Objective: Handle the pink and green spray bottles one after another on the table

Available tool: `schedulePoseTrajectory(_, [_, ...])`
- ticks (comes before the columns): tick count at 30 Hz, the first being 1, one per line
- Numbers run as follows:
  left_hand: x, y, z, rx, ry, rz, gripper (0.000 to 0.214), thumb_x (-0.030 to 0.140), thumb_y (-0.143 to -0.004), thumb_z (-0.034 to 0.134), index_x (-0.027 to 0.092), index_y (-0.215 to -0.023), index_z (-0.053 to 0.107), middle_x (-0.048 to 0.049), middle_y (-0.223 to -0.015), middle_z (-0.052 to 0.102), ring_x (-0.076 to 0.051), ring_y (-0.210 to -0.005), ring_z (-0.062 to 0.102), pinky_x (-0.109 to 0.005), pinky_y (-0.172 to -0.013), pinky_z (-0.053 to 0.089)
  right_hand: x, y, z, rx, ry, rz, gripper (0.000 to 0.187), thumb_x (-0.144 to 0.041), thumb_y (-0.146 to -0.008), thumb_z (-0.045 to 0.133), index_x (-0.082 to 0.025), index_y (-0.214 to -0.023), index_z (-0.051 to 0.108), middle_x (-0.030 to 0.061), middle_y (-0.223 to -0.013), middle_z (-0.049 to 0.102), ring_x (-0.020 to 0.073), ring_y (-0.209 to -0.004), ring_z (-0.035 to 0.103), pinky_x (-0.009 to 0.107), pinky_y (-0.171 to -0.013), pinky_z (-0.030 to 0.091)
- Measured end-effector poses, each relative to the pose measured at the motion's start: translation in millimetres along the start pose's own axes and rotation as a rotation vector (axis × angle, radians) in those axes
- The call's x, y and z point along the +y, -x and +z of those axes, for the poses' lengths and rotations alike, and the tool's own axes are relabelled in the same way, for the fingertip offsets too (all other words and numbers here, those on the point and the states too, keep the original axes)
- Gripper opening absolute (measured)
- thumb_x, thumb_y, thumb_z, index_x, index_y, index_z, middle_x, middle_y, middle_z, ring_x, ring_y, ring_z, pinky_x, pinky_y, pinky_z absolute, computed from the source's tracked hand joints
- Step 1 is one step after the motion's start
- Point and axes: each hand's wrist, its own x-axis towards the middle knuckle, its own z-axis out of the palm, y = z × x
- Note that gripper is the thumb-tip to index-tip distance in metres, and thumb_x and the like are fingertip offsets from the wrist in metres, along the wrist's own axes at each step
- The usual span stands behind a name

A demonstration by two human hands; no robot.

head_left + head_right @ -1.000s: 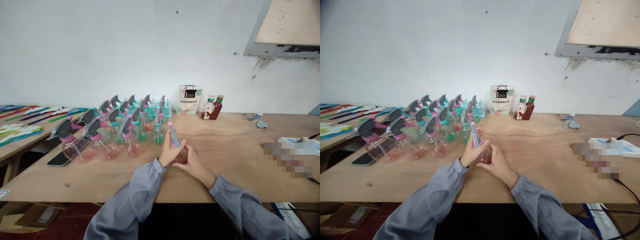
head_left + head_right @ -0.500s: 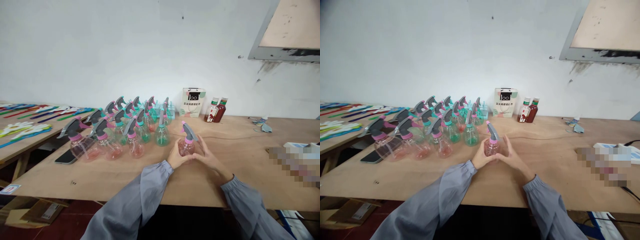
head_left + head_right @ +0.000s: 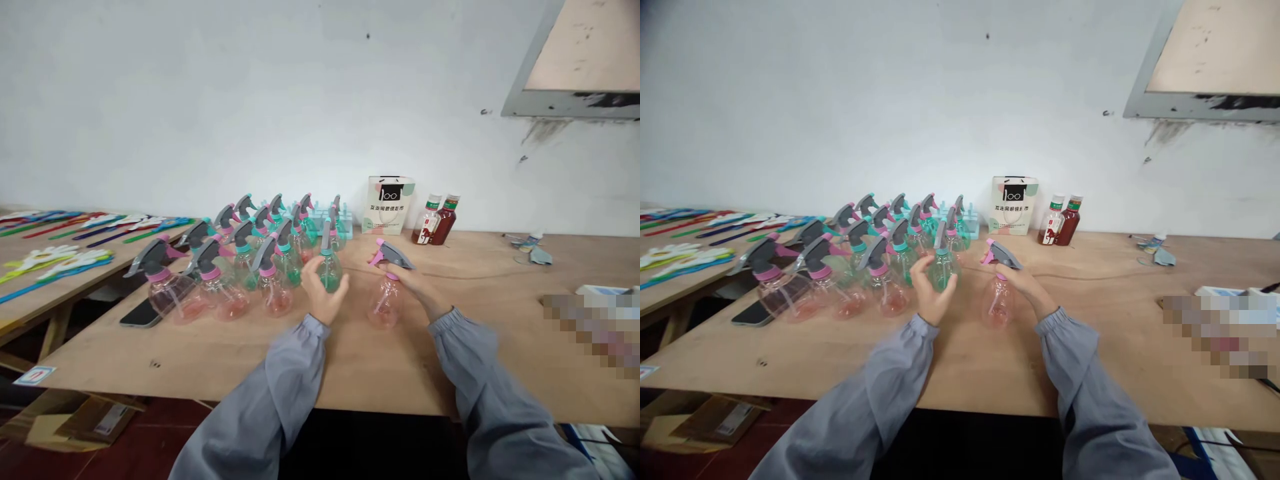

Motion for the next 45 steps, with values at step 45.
schedulePoseTrajectory(45, [-16, -22, -3.9, -0.429, -0.18, -0.28, 0.075, 0.042, -0.072, 0.08, 0.02, -0.134, 0.044, -0.017, -0.139, 0.057, -0.036, -0.133, 0.054, -0.054, -0.112, 0.038, -24, 5, 33, 0.252, -0.483, -0.042, 0.014, -0.022, -0.05, 0.057, -0.027, -0.063, 0.056, 0.0001, -0.06, 0.062, 0.0197, -0.059, 0.057, 0.034, -0.056, 0.047])
